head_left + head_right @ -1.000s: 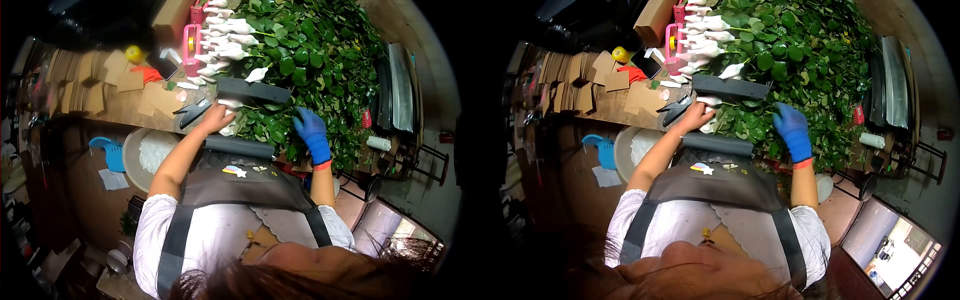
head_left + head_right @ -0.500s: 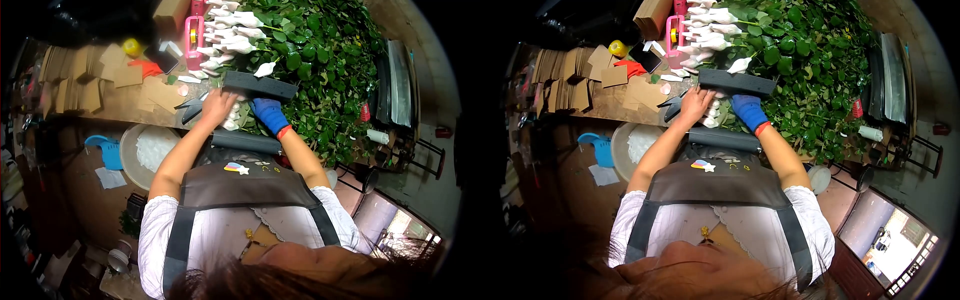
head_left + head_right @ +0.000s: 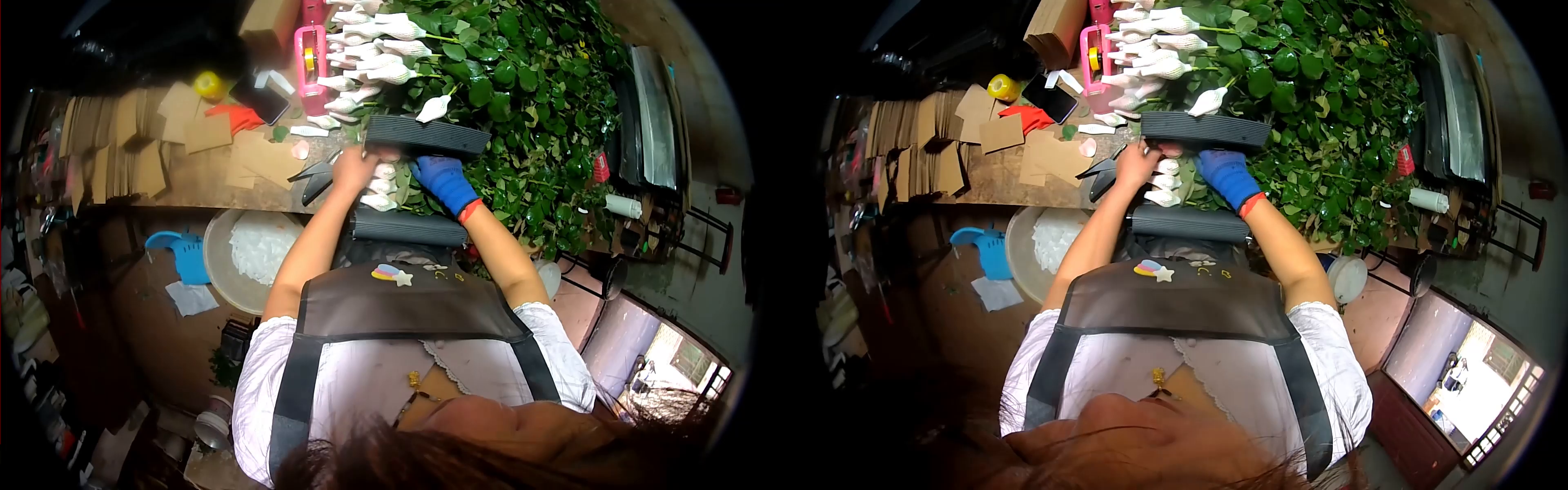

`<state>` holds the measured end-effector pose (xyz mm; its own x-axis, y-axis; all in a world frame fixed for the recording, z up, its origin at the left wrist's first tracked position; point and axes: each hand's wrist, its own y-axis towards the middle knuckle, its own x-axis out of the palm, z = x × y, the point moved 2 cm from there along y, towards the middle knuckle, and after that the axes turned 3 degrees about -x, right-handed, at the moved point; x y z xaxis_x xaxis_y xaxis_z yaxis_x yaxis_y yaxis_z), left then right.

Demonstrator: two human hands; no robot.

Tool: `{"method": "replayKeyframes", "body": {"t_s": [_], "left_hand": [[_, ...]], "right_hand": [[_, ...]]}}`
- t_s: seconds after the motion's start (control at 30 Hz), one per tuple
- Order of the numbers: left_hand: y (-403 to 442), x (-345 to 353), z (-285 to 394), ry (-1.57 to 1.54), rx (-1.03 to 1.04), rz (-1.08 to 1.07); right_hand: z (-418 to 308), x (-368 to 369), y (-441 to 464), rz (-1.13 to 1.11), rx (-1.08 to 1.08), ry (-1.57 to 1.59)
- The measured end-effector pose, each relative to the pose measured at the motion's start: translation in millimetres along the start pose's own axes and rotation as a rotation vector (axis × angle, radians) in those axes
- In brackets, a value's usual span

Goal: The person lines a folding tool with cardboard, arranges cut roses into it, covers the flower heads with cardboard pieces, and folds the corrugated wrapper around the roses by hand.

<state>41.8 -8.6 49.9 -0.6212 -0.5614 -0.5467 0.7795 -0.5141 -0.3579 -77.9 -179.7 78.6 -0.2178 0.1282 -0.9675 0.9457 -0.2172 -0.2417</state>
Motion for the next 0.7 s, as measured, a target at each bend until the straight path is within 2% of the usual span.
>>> {"method": "replayKeyframes", "body": {"t_s": [0.1,0.23,0.37,0.4,0.43,0.47,0.53,0.57,0.63,0.7], "left_hand": [[-2,11,-5,-0.102,-0.04,0.055],[-18,8,-20,-0.54,-0.045,0.211],[-30,3,-16,-0.649,0.044,0.358],[-29,-7,-23,-0.687,-0.098,0.482],[-23,-21,-31,-0.891,-0.165,0.45],[-15,-34,-42,-0.777,-0.062,0.432],[-10,-40,-46,-0.483,0.297,0.468],[-10,-41,-57,-0.328,0.028,0.116],[-21,-34,-43,-0.025,0.089,0.024],[-26,-21,-23,0.029,0.109,-0.036]], "right_hand": [[-1,-3,-1,-0.032,0.044,0.003],[-2,8,0,-0.015,0.071,0.033],[-1,1,-4,-0.036,0.083,0.038],[0,6,-1,-0.063,0.086,0.031],[0,9,0,-0.088,0.092,0.024],[-2,3,-3,-0.143,0.098,0.065],[0,-12,-4,-0.247,0.094,0.139],[1,-13,-6,-0.234,0.055,0.142],[4,-14,-9,-0.21,-0.023,0.148],[-2,-6,-5,-0.267,0.004,0.101]]}}
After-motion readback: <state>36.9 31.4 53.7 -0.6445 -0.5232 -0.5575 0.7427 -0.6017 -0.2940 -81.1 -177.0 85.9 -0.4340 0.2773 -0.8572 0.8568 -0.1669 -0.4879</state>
